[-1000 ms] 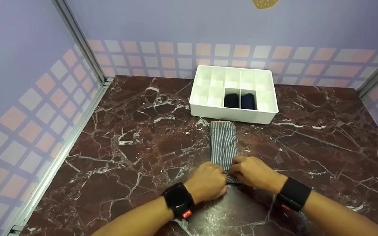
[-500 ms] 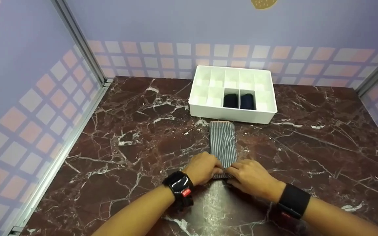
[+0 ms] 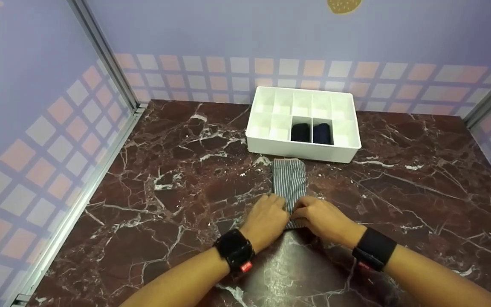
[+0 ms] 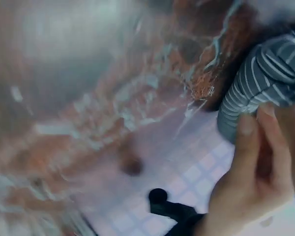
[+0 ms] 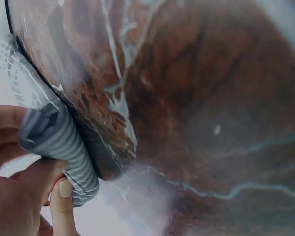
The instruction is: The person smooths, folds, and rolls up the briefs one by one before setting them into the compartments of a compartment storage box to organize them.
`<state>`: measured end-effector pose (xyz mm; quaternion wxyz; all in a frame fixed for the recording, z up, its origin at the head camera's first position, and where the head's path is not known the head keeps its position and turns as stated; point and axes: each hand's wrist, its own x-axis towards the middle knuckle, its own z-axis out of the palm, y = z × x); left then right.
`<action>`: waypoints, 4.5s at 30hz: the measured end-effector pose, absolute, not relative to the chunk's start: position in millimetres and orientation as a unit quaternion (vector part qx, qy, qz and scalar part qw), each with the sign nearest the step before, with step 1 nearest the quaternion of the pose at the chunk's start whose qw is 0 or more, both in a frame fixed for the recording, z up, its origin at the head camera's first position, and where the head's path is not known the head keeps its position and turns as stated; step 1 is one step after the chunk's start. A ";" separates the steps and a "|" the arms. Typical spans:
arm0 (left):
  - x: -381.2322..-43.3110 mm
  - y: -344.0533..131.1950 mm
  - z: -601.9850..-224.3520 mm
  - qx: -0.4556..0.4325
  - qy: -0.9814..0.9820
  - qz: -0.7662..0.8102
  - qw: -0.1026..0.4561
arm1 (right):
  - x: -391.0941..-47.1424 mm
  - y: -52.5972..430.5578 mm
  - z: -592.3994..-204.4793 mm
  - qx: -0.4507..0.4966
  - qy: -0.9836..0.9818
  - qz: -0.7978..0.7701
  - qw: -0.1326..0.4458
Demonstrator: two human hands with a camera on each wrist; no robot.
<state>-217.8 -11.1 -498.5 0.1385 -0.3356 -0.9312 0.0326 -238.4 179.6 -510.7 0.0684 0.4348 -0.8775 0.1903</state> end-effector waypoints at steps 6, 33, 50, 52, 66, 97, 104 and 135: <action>-217.8 -10.9 -501.8 -0.362 -0.916 0.084 0.154 | -241.8 177.0 -510.4 0.411 -0.891 0.166 0.099; -233.6 -22.2 -503.4 -0.324 -0.940 -0.018 0.103 | -258.4 174.3 -495.5 0.396 -0.895 0.203 -0.022; -238.6 -22.3 -491.5 -0.312 -0.947 -0.073 -0.031 | -229.8 166.6 -507.1 0.420 -0.889 0.085 0.162; -238.1 -23.0 -488.6 -0.281 -0.951 -0.110 -0.060 | -226.8 165.9 -508.7 0.428 -0.887 0.073 0.160; -217.7 -17.6 -491.1 -0.315 -0.946 0.010 0.077 | -235.7 169.5 -501.1 0.422 -0.897 0.127 0.034; -234.3 -16.8 -493.6 -0.263 -0.960 -0.032 0.087 | -249.6 170.4 -507.6 0.428 -0.892 0.119 0.084; -227.1 -18.4 -503.9 -0.314 -0.936 0.072 0.142 | -254.1 177.2 -500.5 0.395 -0.887 0.239 -0.021; -232.4 -7.1 -481.4 -0.381 -0.914 0.070 0.117 | -268.4 183.8 -480.6 0.357 -0.900 0.229 -0.097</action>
